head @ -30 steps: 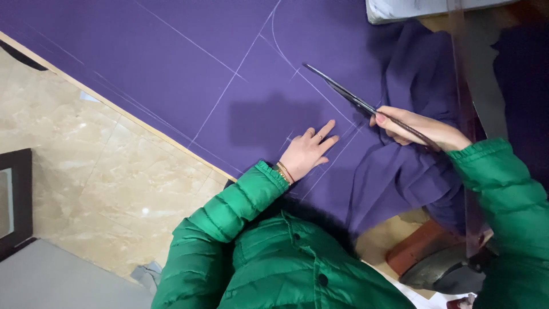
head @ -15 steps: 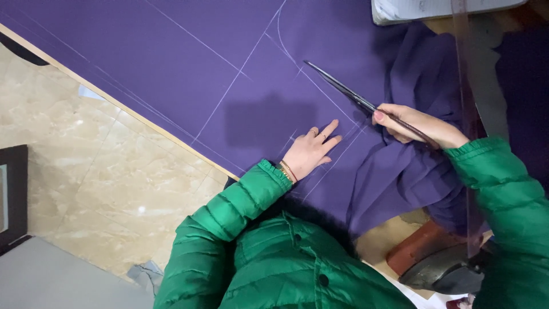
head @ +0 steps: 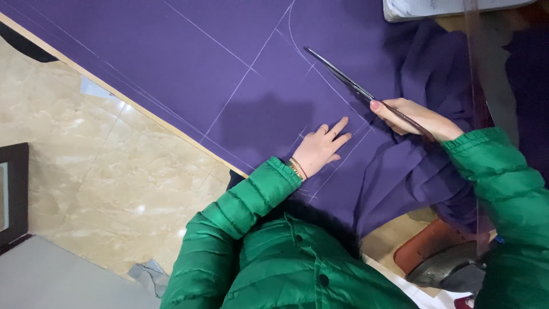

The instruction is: The person cuts a large piece of purple fabric laid out on a wooden table using a pair of large shears. They follow white chalk lines drawn on the fabric to create a pattern. The person also uses a ruler and chalk to mark additional lines on the fabric before continuing to cut.

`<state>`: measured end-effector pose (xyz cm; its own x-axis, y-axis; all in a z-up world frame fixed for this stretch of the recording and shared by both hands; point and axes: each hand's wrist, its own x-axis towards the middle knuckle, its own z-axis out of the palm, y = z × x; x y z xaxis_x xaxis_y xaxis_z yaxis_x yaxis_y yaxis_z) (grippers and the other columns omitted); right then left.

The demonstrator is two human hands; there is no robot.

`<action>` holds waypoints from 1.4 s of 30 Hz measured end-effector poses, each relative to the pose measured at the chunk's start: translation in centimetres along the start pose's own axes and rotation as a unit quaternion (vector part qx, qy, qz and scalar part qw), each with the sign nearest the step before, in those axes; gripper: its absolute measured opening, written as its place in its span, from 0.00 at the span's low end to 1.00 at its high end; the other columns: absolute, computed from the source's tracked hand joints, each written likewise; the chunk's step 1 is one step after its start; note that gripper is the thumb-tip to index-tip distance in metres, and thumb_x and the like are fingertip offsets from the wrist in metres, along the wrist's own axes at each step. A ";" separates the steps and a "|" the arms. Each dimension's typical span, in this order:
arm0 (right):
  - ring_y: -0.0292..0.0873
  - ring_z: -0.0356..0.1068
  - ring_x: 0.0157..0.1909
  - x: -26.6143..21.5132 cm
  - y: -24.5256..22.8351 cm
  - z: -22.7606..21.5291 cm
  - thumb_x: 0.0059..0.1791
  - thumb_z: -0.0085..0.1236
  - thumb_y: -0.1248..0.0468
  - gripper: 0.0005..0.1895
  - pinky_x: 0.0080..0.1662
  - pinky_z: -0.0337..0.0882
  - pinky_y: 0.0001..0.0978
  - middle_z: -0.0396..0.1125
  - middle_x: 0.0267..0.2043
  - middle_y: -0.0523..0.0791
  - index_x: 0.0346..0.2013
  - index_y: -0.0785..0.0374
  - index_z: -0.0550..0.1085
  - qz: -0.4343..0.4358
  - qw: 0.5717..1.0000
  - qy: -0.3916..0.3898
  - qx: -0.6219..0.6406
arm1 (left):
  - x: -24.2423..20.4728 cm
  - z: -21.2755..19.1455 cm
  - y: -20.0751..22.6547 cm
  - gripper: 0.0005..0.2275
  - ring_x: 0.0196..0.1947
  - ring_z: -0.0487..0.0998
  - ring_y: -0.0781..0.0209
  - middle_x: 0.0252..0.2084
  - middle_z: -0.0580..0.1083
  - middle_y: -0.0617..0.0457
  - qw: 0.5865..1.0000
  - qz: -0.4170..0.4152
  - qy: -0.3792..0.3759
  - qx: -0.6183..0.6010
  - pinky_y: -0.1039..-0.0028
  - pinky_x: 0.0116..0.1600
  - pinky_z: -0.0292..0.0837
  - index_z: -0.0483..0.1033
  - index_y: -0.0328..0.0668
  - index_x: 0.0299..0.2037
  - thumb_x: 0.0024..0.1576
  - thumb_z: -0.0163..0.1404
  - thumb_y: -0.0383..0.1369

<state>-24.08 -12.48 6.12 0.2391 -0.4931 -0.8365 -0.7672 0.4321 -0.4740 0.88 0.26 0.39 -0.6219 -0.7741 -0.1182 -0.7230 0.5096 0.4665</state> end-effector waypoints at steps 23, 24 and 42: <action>0.39 0.56 0.14 -1.2 -5.7 3.4 0.52 0.56 0.48 0.21 0.14 0.53 0.33 0.54 0.16 0.44 0.30 0.64 0.71 0.088 0.988 0.087 0.097 | 0.9 4.7 -2.4 0.36 0.48 0.75 0.52 0.77 0.51 0.41 0.998 0.066 0.021 0.012 0.69 0.41 0.86 0.63 0.52 0.69 0.49 0.66 0.37; 0.38 0.55 0.13 -1.0 -5.6 3.8 0.52 0.57 0.45 0.24 0.13 0.52 0.31 0.53 0.15 0.44 0.27 0.62 0.70 0.083 0.986 0.092 0.114 | 0.9 4.9 -2.7 0.35 0.46 0.76 0.52 0.77 0.52 0.39 0.997 0.079 0.024 -0.002 0.68 0.39 0.86 0.65 0.50 0.67 0.48 0.67 0.36; 0.39 0.59 0.14 -3.3 -14.7 8.7 0.51 0.54 0.40 0.28 0.16 0.56 0.32 0.57 0.14 0.45 0.26 0.62 0.74 0.141 0.972 0.156 0.103 | 0.9 3.0 -4.3 0.14 0.36 0.80 0.50 0.58 0.71 0.36 0.987 0.144 0.067 -0.039 0.62 0.30 0.82 0.73 0.55 0.57 0.62 0.47 0.30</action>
<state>-8.38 -10.65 13.42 -0.1795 -0.5246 -0.8322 -0.6323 0.7096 -0.3109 2.56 -1.50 -4.38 -0.7491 -0.6467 0.1438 -0.4929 0.6891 0.5312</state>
